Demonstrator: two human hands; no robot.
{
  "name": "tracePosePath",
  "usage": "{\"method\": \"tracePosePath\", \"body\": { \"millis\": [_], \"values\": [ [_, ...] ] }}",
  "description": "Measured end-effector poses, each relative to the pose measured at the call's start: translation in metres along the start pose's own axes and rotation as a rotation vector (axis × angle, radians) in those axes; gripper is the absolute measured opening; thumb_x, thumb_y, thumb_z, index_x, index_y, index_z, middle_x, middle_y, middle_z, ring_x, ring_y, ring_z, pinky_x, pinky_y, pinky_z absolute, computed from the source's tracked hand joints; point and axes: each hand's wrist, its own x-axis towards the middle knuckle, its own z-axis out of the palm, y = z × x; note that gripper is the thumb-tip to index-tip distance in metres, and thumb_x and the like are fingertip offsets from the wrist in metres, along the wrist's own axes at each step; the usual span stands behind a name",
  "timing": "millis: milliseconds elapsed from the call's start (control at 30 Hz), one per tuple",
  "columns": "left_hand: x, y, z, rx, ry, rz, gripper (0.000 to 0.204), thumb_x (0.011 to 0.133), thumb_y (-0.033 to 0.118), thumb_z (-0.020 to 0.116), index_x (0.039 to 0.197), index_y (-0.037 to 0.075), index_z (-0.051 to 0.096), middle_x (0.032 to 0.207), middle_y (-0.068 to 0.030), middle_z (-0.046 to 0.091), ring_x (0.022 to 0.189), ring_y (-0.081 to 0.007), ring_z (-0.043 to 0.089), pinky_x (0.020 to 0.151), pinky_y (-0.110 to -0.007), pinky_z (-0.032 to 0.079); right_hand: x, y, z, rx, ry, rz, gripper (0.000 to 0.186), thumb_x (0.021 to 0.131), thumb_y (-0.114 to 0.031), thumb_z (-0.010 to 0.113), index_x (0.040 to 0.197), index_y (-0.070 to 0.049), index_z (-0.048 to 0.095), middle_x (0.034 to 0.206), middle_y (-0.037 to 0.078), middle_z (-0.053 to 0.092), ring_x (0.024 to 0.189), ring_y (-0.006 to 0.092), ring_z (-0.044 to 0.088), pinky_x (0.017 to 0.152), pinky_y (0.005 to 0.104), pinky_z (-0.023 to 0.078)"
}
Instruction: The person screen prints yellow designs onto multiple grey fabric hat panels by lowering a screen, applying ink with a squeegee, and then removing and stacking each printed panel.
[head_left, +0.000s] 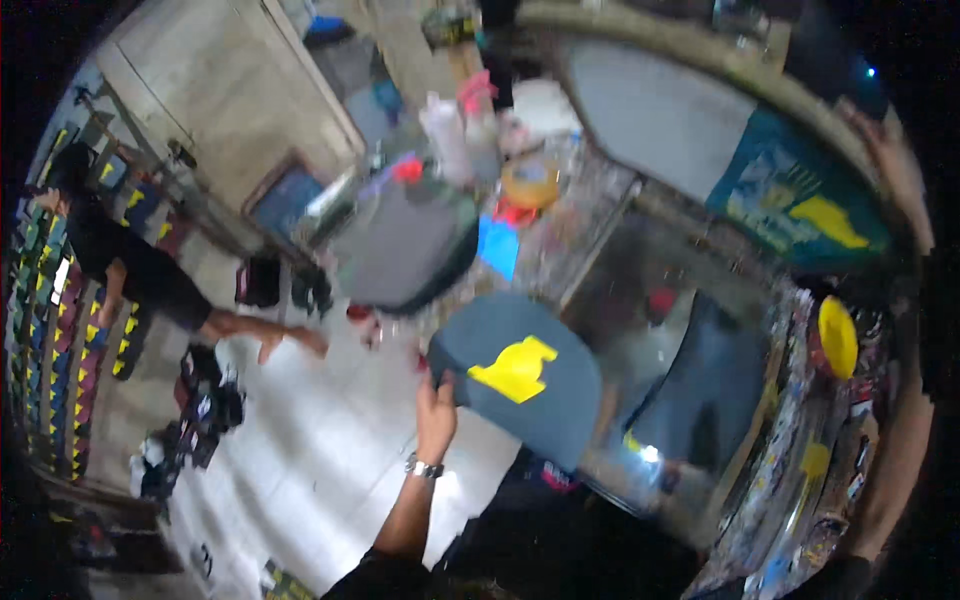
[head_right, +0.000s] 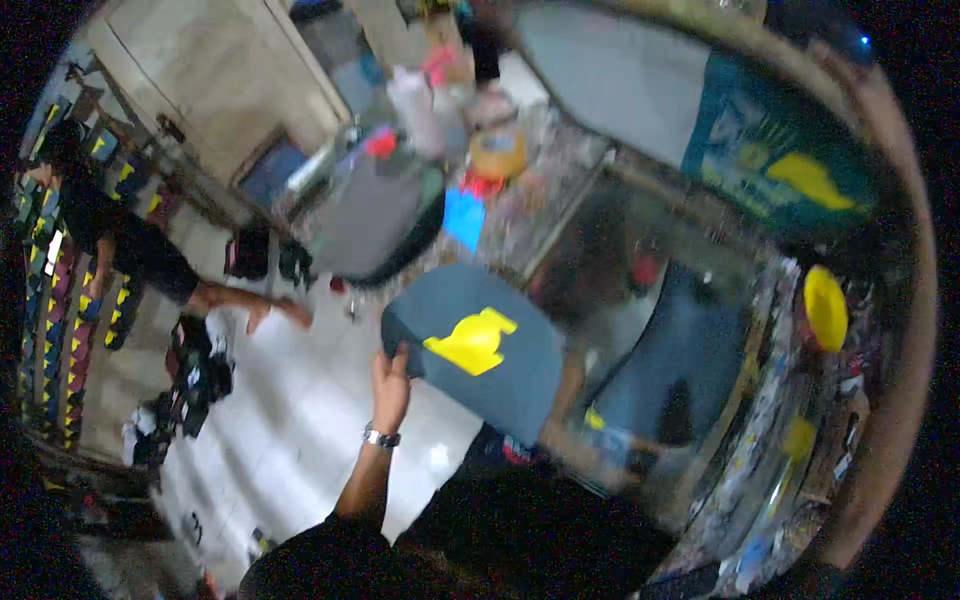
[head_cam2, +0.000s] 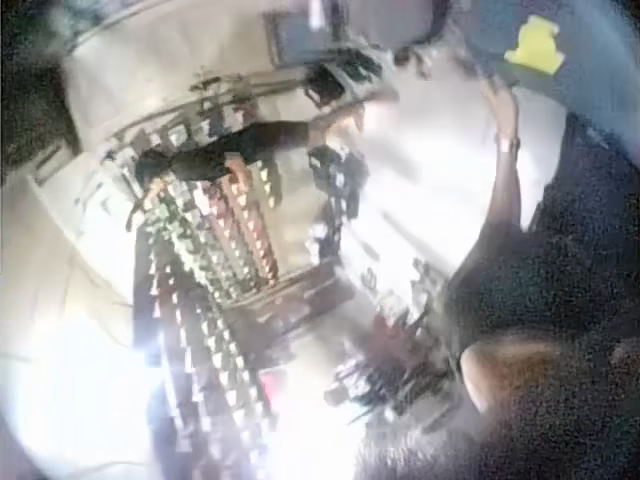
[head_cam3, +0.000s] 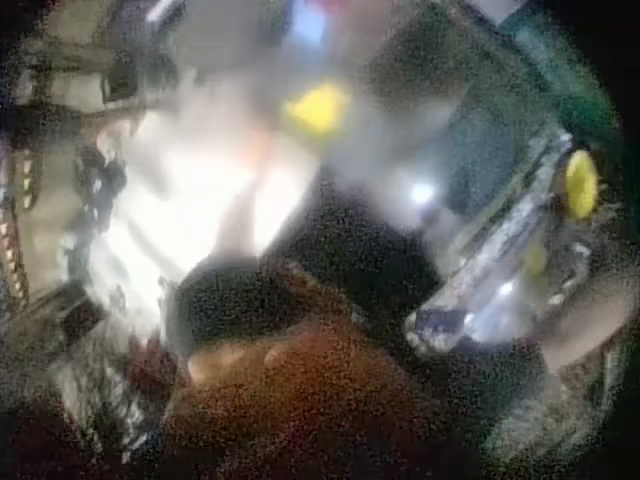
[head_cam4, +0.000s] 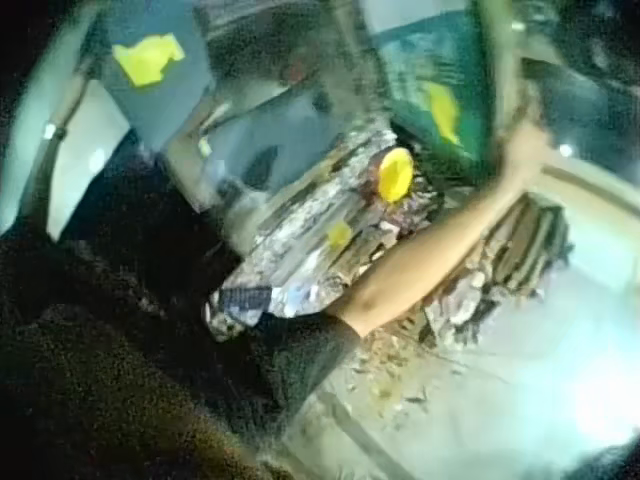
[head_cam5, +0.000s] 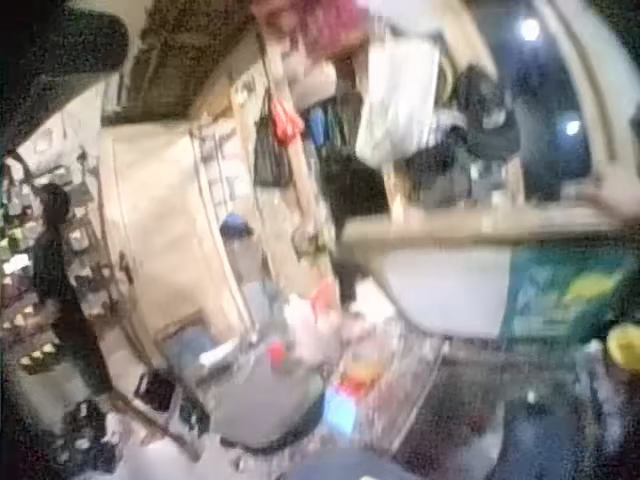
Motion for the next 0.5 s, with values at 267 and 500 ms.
{"method": "tracePosePath", "body": {
  "millis": [267,500],
  "values": [
    [0.215,0.076,-0.088,0.544,0.426,0.364,0.065,0.098,0.033,0.055,0.138,-0.013,0.034,0.139,-0.0327,0.042,0.131,-0.0437,0.042,0.108,-0.048,0.033,0.001,0.035,0.009,-0.194,-0.019,-0.228,0.043,0.096,-0.045,0.045,0.126,-0.018,0.06,0.106,0.022,0.063,0.103,0.039,0.061,0.087,0.0431,0.047],
    [0.006,0.097,0.134,0.633,-0.843,0.945,0.08,0.085,0.043,0.069,0.149,0.009,0.036,0.158,-0.0218,0.023,0.145,-0.0433,0.022,0.117,-0.051,0.021,0.007,-0.003,0.016,-0.215,-0.111,-0.262,0.05,0.1,-0.054,0.036,0.104,-0.019,0.072,0.069,0.021,0.063,0.064,0.0318,0.065,0.07,0.0455,0.053]
  ]
}}
